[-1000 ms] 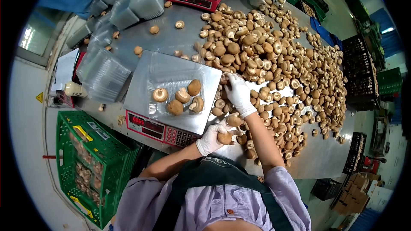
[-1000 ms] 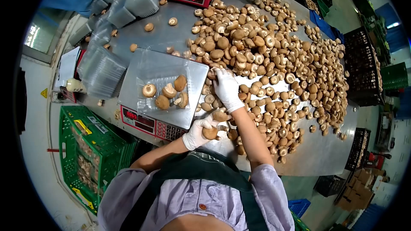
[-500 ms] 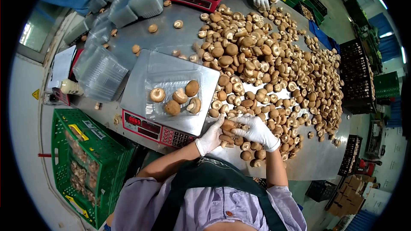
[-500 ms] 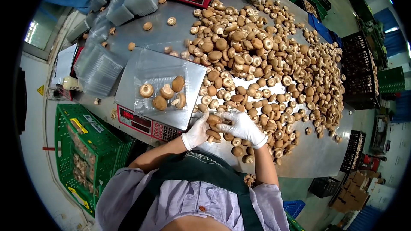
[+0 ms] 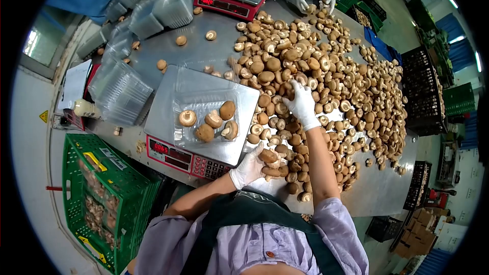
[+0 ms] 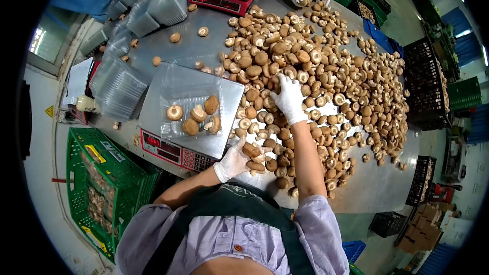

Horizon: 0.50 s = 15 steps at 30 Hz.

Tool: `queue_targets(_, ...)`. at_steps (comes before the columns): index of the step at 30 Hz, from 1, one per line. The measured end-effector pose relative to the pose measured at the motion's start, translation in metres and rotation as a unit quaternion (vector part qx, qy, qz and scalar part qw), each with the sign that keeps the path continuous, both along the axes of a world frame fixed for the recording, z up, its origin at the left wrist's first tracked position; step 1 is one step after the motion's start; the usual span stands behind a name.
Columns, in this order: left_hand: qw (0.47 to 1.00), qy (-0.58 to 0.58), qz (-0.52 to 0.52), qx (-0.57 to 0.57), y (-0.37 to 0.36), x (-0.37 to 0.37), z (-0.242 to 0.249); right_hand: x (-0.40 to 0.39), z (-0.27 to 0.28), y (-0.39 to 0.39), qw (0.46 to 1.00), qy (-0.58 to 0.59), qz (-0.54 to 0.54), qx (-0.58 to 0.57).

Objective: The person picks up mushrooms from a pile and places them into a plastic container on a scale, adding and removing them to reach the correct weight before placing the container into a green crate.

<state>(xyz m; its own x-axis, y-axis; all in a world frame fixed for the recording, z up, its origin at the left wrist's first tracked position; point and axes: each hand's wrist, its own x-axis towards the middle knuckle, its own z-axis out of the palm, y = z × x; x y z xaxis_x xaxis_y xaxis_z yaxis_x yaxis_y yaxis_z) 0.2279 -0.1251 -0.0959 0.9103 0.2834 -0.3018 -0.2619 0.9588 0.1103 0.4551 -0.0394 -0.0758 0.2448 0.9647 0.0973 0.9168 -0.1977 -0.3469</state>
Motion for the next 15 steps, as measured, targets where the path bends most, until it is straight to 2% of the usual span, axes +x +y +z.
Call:
queue_targets(1,1.0,0.018,0.003,-0.003,0.0,0.001,0.003,-0.001,-0.002,-0.003,0.999,0.009,0.008,0.031)
queue_targets(3,0.999,0.035,0.01,-0.008,-0.001,0.0,0.0,-0.001,-0.003,-0.019,0.997,0.055,0.028,-0.054)
queue_targets(4,1.0,0.029,0.001,-0.012,-0.002,0.0,-0.007,-0.009,-0.001,-0.031,0.999,0.016,0.026,-0.009)
queue_targets(5,1.0,0.022,-0.008,-0.016,-0.002,0.0,-0.009,-0.009,-0.006,-0.042,0.999,0.028,0.016,0.001)
queue_targets(9,0.998,0.032,-0.033,-0.038,-0.002,-0.001,-0.008,-0.001,-0.001,-0.08,0.97,0.236,-0.053,-0.019)
queue_targets(11,0.999,-0.033,-0.013,-0.033,-0.005,0.002,-0.013,0.004,0.009,-0.087,0.977,0.202,-0.05,-0.045)
queue_targets(12,0.999,-0.032,-0.016,-0.034,-0.007,0.003,-0.013,0.011,0.011,-0.09,0.975,0.195,-0.014,-0.105)
queue_targets(13,0.998,0.006,-0.008,-0.058,-0.005,0.005,0.004,0.015,0.014,-0.09,0.968,0.187,0.023,-0.165)
queue_targets(15,0.996,0.044,0.0,-0.08,-0.003,0.007,0.013,0.017,0.022,-0.081,0.96,0.215,0.049,-0.173)
